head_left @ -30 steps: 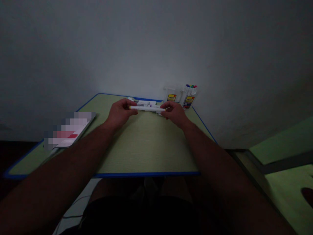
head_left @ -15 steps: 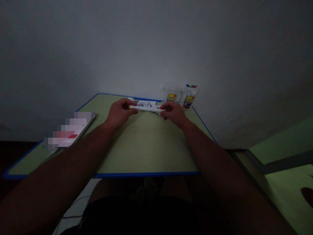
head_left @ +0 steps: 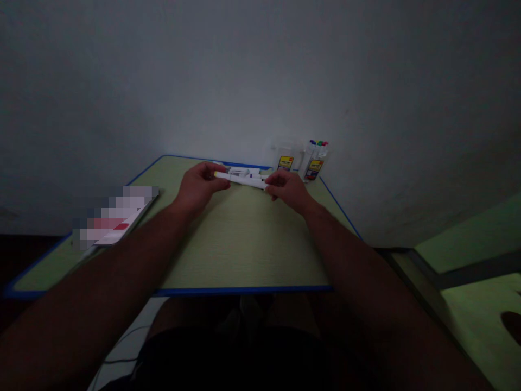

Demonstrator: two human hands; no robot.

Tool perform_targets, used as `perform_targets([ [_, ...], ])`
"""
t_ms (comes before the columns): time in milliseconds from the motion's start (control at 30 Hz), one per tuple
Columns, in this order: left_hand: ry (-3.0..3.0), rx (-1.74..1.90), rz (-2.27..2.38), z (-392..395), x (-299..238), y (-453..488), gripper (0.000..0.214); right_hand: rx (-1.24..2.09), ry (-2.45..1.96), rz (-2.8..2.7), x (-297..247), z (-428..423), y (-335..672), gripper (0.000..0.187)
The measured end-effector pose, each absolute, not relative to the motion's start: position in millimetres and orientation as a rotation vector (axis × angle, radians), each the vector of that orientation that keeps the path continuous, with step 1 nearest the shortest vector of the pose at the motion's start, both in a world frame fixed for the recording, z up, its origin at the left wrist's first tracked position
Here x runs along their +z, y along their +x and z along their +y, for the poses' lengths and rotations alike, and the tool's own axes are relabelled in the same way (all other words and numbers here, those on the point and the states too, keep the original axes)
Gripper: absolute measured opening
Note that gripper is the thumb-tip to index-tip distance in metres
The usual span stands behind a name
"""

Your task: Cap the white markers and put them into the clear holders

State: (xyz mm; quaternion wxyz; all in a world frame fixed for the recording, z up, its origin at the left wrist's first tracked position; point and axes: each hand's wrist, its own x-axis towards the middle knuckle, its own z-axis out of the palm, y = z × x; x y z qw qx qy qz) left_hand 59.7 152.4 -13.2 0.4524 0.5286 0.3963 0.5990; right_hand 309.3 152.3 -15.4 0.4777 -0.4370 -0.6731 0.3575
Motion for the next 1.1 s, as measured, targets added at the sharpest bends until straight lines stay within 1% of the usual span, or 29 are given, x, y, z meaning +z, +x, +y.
perform_targets([
  [267,1.189,1.355,0.853,150.0,-10.4,62.5,0.022,0.893,-1.130,-1.733,-15.9,145.9,298.2,0.019],
  [467,1.226,1.288,0.864,146.3,-12.3,65.0,0.026,0.876,-1.144,-1.787,-17.3,142.4,291.5,0.018],
  [667,1.256,1.307,0.855,145.9,-11.5,64.0,0.026,0.696,-1.158,-1.853,-14.9,141.3,291.6,0.011],
  [1100,1.428,1.235,0.957,147.8,-14.1,64.5,0.025,0.740,-1.140,-1.763,-10.9,139.6,291.7,0.020],
])
